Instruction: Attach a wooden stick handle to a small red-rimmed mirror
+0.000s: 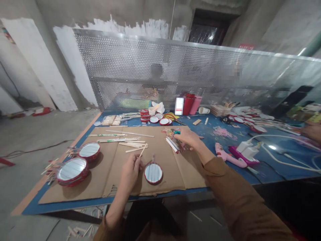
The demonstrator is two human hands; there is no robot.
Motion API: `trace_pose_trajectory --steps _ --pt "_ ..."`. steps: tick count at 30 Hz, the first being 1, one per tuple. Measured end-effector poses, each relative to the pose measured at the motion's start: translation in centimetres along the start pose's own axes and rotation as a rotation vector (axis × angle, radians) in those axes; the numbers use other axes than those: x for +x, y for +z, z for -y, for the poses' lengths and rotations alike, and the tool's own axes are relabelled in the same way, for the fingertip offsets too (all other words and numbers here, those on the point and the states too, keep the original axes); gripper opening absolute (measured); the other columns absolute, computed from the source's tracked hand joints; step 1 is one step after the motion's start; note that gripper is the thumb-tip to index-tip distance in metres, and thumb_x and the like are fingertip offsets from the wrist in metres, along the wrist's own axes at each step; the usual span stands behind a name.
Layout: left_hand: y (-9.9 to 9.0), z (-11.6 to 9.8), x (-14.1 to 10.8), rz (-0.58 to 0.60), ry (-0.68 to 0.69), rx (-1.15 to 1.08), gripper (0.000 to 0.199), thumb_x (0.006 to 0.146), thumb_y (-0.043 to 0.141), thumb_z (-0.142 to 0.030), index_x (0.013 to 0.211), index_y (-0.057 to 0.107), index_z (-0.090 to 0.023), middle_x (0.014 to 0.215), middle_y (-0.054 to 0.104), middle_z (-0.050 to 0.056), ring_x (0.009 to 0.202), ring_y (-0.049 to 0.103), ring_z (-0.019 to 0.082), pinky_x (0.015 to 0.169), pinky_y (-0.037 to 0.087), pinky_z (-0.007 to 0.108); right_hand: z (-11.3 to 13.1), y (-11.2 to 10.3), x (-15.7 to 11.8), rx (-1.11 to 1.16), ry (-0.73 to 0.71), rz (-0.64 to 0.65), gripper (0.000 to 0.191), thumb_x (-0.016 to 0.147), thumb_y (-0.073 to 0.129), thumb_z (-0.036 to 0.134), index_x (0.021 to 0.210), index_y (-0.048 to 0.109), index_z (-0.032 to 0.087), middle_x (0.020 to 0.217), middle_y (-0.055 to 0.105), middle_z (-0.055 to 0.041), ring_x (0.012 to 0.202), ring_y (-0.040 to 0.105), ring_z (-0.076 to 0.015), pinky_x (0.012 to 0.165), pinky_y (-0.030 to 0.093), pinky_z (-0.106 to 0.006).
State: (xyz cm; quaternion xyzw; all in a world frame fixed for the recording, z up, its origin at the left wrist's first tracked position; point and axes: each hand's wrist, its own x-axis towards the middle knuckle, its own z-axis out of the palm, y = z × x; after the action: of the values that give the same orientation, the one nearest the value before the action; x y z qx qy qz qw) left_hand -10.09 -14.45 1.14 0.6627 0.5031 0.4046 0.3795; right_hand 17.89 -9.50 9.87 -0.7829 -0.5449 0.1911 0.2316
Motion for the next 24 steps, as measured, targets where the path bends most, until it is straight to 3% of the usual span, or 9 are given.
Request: trace_pose_trajectory --steps 4,7,9,11,13,17,21,24 --pt "0.0 0.0 -0.1 0.001 0.010 -0.006 0.026 0.088 0.039 -0.040 0.089 0.056 -0.020 0.063 0.061 -0.001 0.061 0.056 0.016 0.066 0.043 0.028 -0.6 -1.0 -1.7 0.061 0.077 -0.154 0.024 0.060 0.070 0.036 0.076 0.063 0.019 0.074 0.069 -0.0084 0.077 0.064 -0.0255 0.060 0.043 -0.029" --pt "0.1 0.1 -0.2 0.010 0.015 -0.017 0.027 0.088 0.040 -0.040 0.090 0.057 -0.020 0.064 0.061 -0.001 0.062 0.056 0.016 0.067 0.043 0.028 -0.3 -0.1 -5.5 0.519 0.024 -0.282 0.032 0.063 0.064 0.042 0.084 0.063 0.019 0.079 0.067 -0.0069 0.073 0.061 -0.0209 0.057 0.042 -0.027" --pt "0.0 0.2 -0.3 0.023 0.019 -0.026 0.028 0.088 0.040 -0.041 0.090 0.058 -0.020 0.066 0.062 0.000 0.063 0.056 0.016 0.067 0.044 0.028 -0.1 1.2 -9.2 0.972 -0.044 -0.152 0.038 0.071 0.057 0.051 0.090 0.064 0.019 0.078 0.066 -0.0067 0.067 0.059 -0.0190 0.049 0.038 -0.026" --pt "0.0 0.1 -0.4 0.031 0.021 -0.024 0.028 0.088 0.041 -0.041 0.087 0.059 -0.020 0.067 0.063 0.000 0.064 0.057 0.015 0.067 0.044 0.027 -0.2 2.7 -13.1 1.357 -0.012 0.000 0.041 0.071 0.056 0.054 0.093 0.064 0.021 0.079 0.065 -0.0065 0.065 0.057 -0.0182 0.045 0.036 -0.024" --pt "-0.1 -0.1 -0.4 0.035 0.024 -0.011 0.027 0.087 0.043 -0.041 0.084 0.060 -0.020 0.066 0.062 0.000 0.064 0.057 0.015 0.067 0.044 0.027 -0.5 4.2 -16.5 1.522 0.095 0.114 0.040 0.069 0.064 0.051 0.094 0.066 0.020 0.078 0.064 -0.0056 0.062 0.055 -0.0160 0.045 0.037 -0.023" --pt "-0.4 -0.8 -0.7 0.063 0.041 -0.020 0.026 0.086 0.044 -0.041 0.083 0.060 -0.021 0.064 0.063 -0.001 0.063 0.058 0.015 0.066 0.044 0.025 -1.3 6.9 -19.8 1.470 0.225 0.185 0.039 0.066 0.074 0.042 0.095 0.067 0.018 0.078 0.061 -0.0037 0.062 0.052 -0.0120 0.048 0.040 -0.021" --pt "-0.4 -1.1 -1.2 0.122 0.042 -0.028 0.026 0.086 0.044 -0.041 0.075 0.058 -0.021 0.066 0.065 0.000 0.060 0.058 0.014 0.064 0.044 0.024 -1.9 9.1 -19.3 1.318 0.245 0.286 0.049 0.057 0.077 0.048 0.093 0.062 0.019 0.072 0.058 -0.0011 0.054 0.048 -0.0108 0.041 0.035 -0.020" --pt "-0.3 -1.2 -1.7 0.126 0.029 -0.008 0.026 0.086 0.044 -0.040 0.075 0.059 -0.021 0.064 0.066 0.000 0.059 0.059 0.014 0.063 0.044 0.024 -1.9 10.2 -18.9 1.155 0.181 0.329 0.049 0.059 0.075 0.051 0.093 0.059 0.019 0.069 0.055 0.0005 0.051 0.044 -0.0098 0.041 0.031 -0.020"
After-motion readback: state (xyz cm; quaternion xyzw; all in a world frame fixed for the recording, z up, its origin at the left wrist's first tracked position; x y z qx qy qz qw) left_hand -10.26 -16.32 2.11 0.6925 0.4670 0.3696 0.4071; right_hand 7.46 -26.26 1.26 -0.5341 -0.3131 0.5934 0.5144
